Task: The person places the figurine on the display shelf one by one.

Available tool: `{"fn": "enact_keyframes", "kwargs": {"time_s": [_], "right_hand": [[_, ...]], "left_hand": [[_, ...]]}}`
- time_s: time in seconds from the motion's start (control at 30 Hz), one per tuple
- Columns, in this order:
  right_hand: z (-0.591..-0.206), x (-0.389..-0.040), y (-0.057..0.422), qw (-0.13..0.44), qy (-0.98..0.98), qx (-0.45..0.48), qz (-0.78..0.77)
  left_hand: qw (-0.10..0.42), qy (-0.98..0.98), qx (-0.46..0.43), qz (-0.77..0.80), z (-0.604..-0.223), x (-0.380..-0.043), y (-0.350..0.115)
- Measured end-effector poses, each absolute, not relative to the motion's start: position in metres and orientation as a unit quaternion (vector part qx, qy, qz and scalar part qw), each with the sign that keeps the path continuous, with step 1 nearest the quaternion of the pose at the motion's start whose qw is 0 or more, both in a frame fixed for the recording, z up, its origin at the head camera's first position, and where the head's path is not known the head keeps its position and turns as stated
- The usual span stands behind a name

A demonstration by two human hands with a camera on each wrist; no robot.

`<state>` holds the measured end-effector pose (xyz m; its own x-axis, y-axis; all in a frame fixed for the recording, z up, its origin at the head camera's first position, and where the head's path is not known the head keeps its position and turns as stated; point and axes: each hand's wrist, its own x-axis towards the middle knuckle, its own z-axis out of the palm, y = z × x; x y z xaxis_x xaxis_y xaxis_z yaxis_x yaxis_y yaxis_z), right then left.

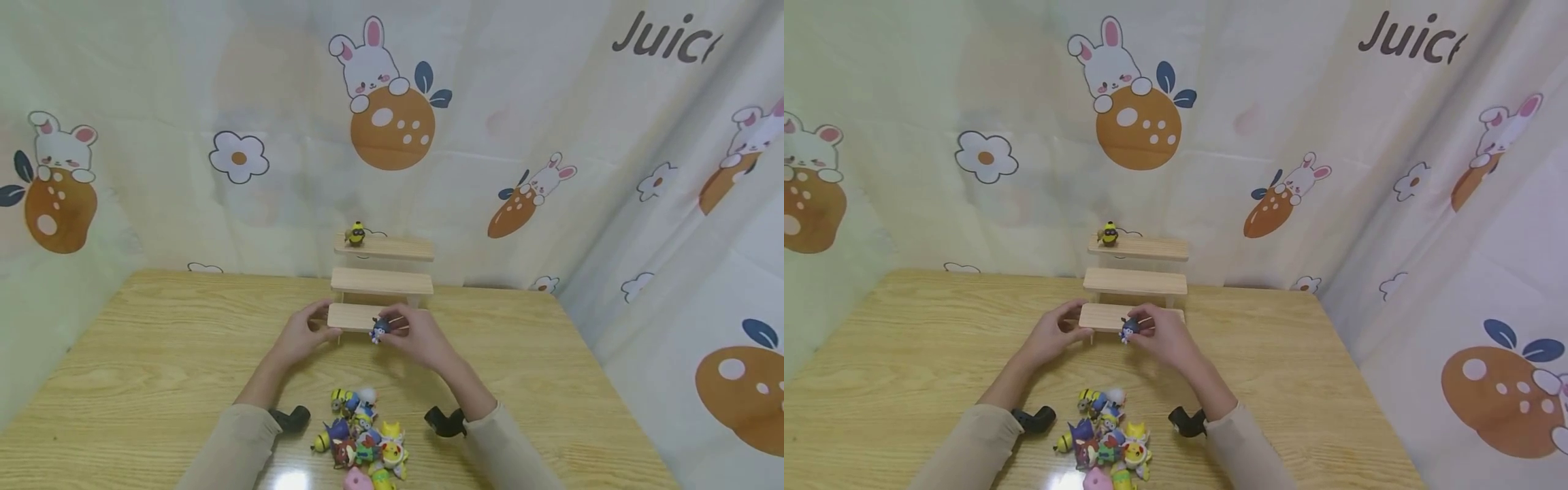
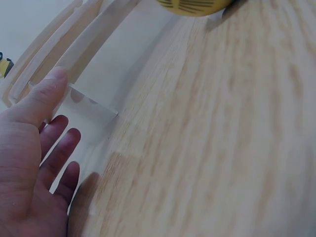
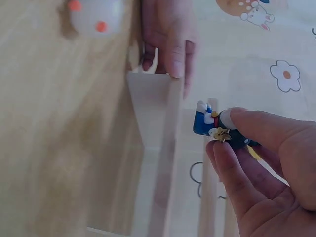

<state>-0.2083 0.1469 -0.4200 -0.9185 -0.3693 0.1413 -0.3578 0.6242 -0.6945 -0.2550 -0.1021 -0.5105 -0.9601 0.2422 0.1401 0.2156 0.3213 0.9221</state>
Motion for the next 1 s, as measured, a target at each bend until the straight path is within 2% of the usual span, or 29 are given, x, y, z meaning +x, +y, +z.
{"fn": "enact_keyframes", "kwargs": {"time_s": [0.23, 0.67, 1.0], "right_hand": [[-0.402, -0.219, 0.144, -0.001, 0.905, -0.171, -0.389], [-0.358, -0.259, 0.139, -0.031, 0.912, -0.190, -0.363], [-0.346, -0.292, 0.140, -0.052, 0.911, -0.198, -0.358]], "left_hand": [[0.010, 0.812, 0.140, 0.566, -0.508, -0.254, -0.102], [0.007, 0.806, 0.143, 0.574, -0.509, -0.255, -0.103], [0.007, 0.805, 0.140, 0.576, -0.509, -0.255, -0.103]]}}
